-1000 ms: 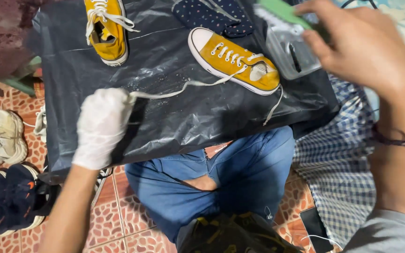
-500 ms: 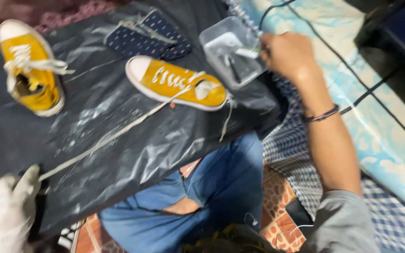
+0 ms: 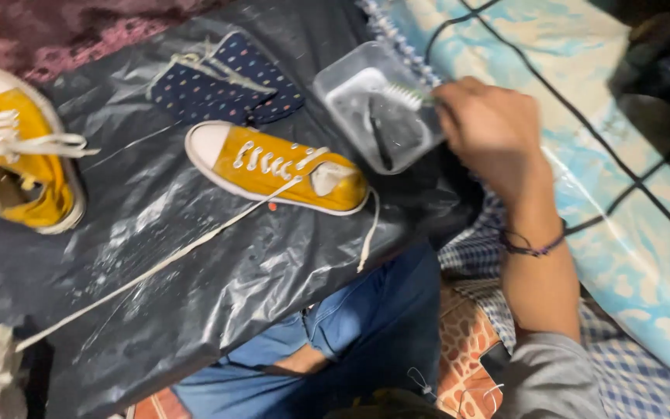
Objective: Cleaning a white shoelace using a small brush and cleaning solution on a protective plastic sheet.
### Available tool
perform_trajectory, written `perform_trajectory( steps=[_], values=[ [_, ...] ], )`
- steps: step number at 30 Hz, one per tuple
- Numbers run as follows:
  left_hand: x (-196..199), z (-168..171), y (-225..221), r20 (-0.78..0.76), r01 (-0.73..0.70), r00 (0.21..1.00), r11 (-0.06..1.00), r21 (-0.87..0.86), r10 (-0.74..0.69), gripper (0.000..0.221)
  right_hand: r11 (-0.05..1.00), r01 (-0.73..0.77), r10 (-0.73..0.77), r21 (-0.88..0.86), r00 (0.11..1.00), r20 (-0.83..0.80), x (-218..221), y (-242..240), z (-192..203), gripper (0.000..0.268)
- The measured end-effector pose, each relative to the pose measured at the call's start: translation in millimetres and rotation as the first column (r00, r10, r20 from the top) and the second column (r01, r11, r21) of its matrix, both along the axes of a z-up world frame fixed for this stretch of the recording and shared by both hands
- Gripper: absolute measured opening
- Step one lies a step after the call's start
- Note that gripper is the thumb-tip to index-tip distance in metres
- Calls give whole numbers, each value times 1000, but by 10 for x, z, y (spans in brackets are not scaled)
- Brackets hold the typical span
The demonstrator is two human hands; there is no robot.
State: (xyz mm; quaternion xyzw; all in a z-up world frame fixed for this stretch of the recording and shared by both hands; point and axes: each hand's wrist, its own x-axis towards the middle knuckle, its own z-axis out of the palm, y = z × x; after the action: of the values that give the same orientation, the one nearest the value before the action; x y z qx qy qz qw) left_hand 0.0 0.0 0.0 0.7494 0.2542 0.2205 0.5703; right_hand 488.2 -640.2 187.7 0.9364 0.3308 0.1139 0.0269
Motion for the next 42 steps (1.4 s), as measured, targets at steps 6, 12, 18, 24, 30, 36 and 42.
perform_trajectory(
  steps=[6, 12, 18, 24, 30, 36, 42],
  values=[
    [-86, 445, -979, -329, -96, 906, 885, 455, 267, 17, 965, -214, 147, 151, 919, 365, -411, -79, 124, 26],
    [95, 1354, -1432, -534, 229, 833, 786, 575, 148, 76, 968, -176, 94, 180, 916, 390, -573, -115, -16, 26],
    [228, 2040, -1946, -267, -37, 955, 944, 327, 130, 66, 954, -224, 140, 199, 920, 365, -666, -205, -62, 30],
    [518, 1863, -2326, -210, 152, 978, 696, 702, -2, 74, 956, -206, 159, 207, 961, 226, -695, -173, -135, 38],
    [941, 1339, -2679, -154, 199, 980, 511, 836, -130, 94, 997, 45, -16, -67, 926, 377, -749, -89, -107, 33],
    [1166, 990, -2859, -174, 152, 985, 443, 884, 8, 91, 999, 30, -33, 15, 960, 280, -800, 76, -101, 58],
    [1135, 928, -2853, -141, 113, 989, 420, 901, 36, 91, 967, -58, -14, 250, 960, 280, -1190, 563, -58, 45]
  ],
)
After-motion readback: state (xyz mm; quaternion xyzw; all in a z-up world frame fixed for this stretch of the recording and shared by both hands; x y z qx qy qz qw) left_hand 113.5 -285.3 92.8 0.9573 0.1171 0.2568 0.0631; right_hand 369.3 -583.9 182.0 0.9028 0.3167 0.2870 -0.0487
